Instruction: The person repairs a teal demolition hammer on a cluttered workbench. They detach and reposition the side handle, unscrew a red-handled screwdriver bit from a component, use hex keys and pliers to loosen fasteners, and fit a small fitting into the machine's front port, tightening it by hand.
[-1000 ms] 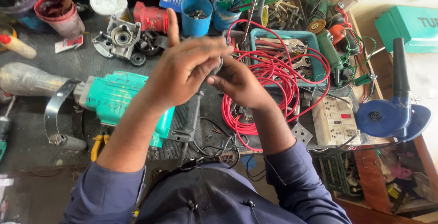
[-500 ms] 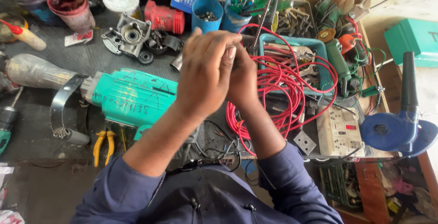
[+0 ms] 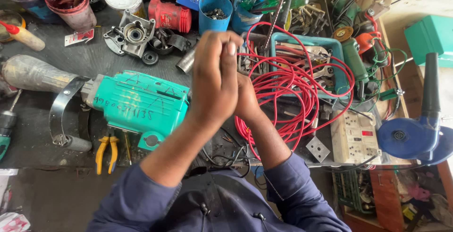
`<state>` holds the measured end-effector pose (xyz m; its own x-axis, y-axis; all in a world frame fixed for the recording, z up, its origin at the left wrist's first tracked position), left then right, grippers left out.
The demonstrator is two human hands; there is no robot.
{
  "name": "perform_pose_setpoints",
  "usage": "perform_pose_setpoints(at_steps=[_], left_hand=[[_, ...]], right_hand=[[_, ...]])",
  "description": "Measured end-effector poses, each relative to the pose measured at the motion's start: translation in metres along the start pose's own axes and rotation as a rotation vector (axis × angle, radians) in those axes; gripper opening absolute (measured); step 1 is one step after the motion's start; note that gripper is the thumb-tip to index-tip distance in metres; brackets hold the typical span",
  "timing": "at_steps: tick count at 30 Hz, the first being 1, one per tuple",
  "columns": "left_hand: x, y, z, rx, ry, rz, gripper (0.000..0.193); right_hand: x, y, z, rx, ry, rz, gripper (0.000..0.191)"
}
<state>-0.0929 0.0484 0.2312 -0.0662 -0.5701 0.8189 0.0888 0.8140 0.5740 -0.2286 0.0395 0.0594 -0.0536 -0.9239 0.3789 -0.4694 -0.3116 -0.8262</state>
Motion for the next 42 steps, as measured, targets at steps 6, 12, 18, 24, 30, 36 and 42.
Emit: perform_pose_setpoints(at_steps=[6, 12, 18, 24, 30, 36, 42], left_hand=[[0.023, 0.009, 0.048, -1.030, -0.946, -0.466, 0.032], [0.006, 0.001, 0.015, -0.155, -0.036, -0.092, 0.038], [0.018, -0.018, 0.052, -0.791, -0.748, -0.350, 0.037], [-0.006, -0.005, 0.021, -0.181, -0.040, -0.111, 0.029], [-0.020, -0.091, 0.044, -0.634, -0.560, -0.380, 0.031], [0.012, -0.052, 0.038, -0.821, -0.686, -0.362, 0.033], [0.004, -0.008, 0.011, -0.110, -0.081, -0.067, 0.023]], right_hand=[[-0.013, 0.003, 0.006, -0.268, -0.069, 0.012, 0.017], [-0.012, 0.008, 0.003, -0.192, -0.031, 0.020, 0.028], [-0.021, 0.023, 0.019, -0.460, -0.123, 0.058, 0.018], [-0.017, 0.030, 0.016, 0.610, 0.122, 0.194, 0.023], [-0.014, 0.001, 0.020, -0.372, -0.050, 0.005, 0.018], [-0.016, 0.002, 0.025, -0.418, -0.033, 0.016, 0.022], [-0.012, -0.002, 0.023, -0.165, 0.017, -0.054, 0.036]])
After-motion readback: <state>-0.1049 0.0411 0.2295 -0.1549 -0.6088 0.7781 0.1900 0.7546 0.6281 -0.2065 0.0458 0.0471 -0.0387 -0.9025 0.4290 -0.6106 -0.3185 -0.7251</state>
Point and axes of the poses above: each hand's wrist, its own x-axis towards the middle knuckle, its own z-axis out of the palm, y = z × x, the point moved 8 cm from there along x, towards the middle knuckle, and after that the axes turned 5 degrees about -x, right-handed, at the moved point
